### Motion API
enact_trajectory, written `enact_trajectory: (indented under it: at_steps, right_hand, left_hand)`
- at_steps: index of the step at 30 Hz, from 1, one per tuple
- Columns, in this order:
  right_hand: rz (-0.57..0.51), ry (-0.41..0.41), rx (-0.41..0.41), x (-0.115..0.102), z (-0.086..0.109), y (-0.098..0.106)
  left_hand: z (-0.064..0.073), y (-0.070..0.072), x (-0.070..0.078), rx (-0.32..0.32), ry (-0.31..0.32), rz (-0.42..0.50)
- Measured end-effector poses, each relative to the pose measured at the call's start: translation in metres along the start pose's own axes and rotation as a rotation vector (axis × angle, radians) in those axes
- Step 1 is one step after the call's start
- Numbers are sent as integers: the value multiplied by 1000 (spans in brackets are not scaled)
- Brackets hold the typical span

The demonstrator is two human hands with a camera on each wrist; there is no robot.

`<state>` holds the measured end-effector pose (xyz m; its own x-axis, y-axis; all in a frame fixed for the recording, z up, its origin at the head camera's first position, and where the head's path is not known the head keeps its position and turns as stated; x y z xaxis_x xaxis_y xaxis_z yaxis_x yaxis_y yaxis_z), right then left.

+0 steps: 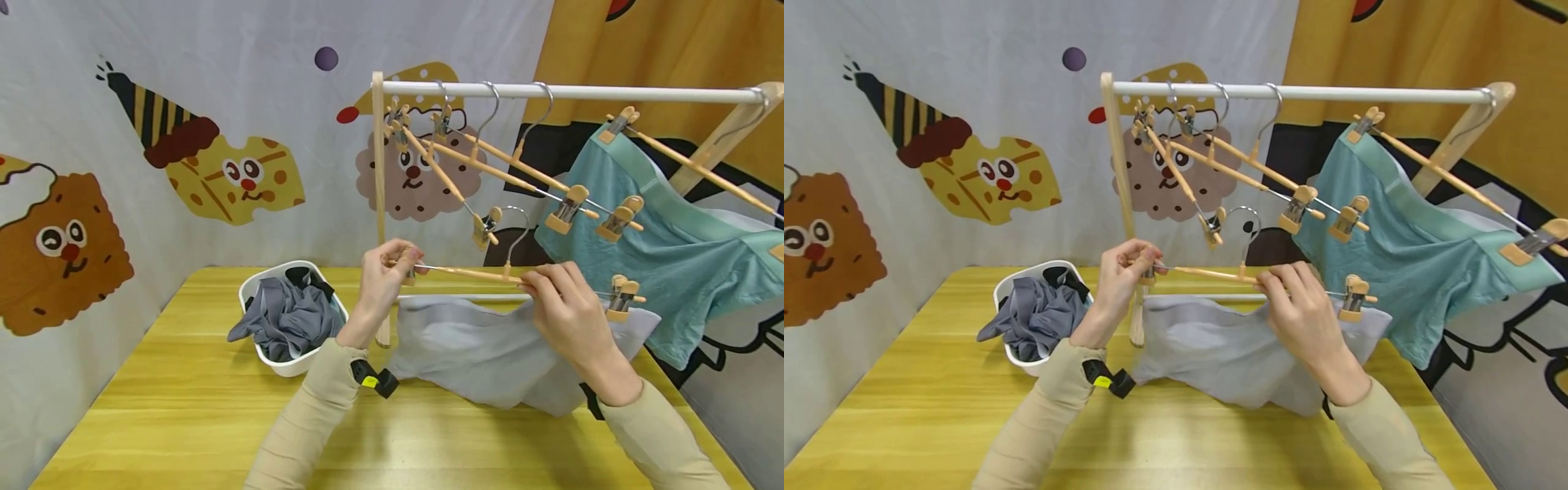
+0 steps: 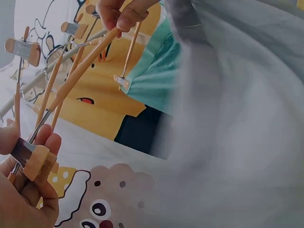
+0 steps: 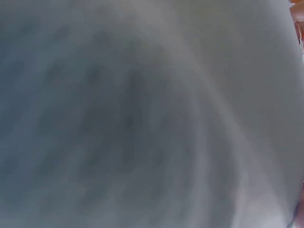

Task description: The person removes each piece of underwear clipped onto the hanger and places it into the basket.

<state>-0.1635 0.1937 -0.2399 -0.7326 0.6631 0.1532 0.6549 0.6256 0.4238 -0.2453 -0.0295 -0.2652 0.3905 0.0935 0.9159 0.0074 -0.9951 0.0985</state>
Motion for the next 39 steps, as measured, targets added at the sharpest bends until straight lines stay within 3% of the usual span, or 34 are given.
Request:
enact_trajectory:
  at_steps: [10, 13, 15, 18, 23, 26, 28, 32, 39]
  right_hand:
    - [-2, 20, 2, -2, 0, -3]
    - [6, 25, -12, -2, 1, -4]
    - [8, 22, -19, -2, 1, -5]
    - [15, 22, -33, -2, 2, -5]
    - [18, 27, -35, -2, 3, -5]
    - [10, 33, -32, -3, 3, -5]
    - [3, 38, -33, -4, 2, -6]
    - [5, 56, -38, -7, 1, -7]
    - [9, 61, -46, -9, 0, -7]
  left_hand:
    - [0, -1, -4, -49, -9, 32]
    - [3, -1, -5, -59, -11, -15]
    - [6, -1, -2, -39, -60, -101]
    - [11, 0, 12, 61, -259, -371]
    - [30, -16, 46, 282, -760, -903]
    - [43, -34, 54, 277, -993, -1070]
    - [48, -45, 54, 231, -1066, -1137]
    - [52, -57, 49, 166, -1067, -1221]
    - [50, -61, 44, 160, -1002, -1265]
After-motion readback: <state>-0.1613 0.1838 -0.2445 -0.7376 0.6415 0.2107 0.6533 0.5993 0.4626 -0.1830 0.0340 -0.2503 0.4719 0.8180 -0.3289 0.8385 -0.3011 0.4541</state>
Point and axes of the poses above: each hand's wrist, its own z-axis away from the middle knuckle, its own y-axis out of the back of the hand, x = y × z, the point moved 6 cm from there along -z, towards the middle knuckle, and after that the axes turned 7 degrees about -z, right-handed, at the moved point
